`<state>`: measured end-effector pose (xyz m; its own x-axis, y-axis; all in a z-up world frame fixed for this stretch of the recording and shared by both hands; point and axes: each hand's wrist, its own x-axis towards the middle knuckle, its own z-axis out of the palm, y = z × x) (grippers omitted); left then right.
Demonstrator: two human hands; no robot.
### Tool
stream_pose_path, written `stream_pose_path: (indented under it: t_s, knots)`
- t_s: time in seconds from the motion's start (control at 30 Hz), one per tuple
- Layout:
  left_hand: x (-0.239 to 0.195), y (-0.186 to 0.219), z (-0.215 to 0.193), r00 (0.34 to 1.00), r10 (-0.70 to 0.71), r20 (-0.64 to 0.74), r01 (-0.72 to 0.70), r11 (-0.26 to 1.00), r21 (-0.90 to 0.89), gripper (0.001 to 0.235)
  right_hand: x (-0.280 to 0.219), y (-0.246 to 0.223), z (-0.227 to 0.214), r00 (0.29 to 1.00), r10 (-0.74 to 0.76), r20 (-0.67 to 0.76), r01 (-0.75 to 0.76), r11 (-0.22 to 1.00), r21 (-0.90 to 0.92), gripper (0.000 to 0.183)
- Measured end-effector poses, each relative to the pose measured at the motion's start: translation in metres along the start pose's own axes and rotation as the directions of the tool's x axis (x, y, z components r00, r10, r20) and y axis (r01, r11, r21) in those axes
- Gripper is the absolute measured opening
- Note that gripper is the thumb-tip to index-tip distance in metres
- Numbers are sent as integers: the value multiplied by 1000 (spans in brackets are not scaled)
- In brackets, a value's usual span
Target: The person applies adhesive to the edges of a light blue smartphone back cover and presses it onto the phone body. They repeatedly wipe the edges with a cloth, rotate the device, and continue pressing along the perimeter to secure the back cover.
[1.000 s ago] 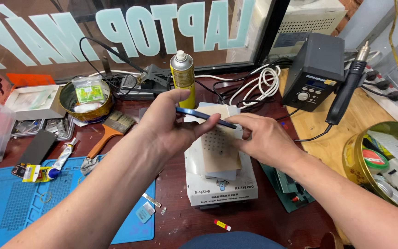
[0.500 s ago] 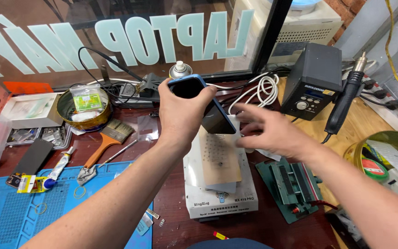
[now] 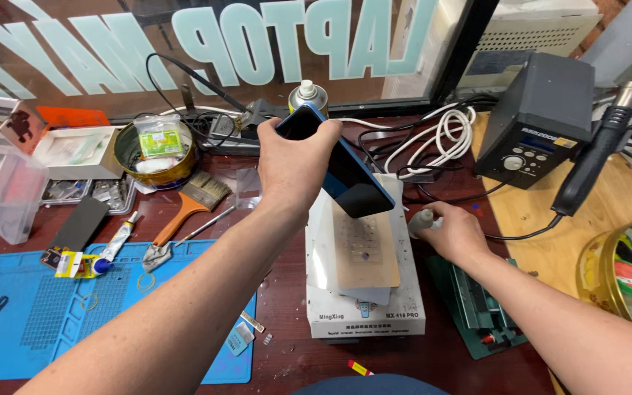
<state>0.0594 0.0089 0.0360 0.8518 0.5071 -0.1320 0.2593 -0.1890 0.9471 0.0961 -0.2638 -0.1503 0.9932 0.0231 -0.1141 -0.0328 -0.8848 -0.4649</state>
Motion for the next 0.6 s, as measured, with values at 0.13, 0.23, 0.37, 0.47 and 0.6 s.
stream_pose_path:
  t_s: [0.13,0.23,0.37,0.47,0.6]
  knots:
    - [4,-2,0,999,-41,-23,42,998,45,93,-7,-17,-11,995,-66,-80,77,988,135,51]
    - [7,-5,0,998,-54,-35,55,998,33,93,-16,-26,-48,992,-113,-49,123,912,390,35]
    - [10,-3,1,992,-127,-26,126,992,-20,92,-30,-50,-120,939,-326,-105,310,679,665,46]
    - [11,-3,0,987,-160,-24,158,983,-89,89,-50,-78,-157,905,-404,-132,394,682,617,47]
    - [11,-6,-4,983,-182,-8,180,974,-137,89,-72,-117,-171,884,-432,-180,467,837,285,38]
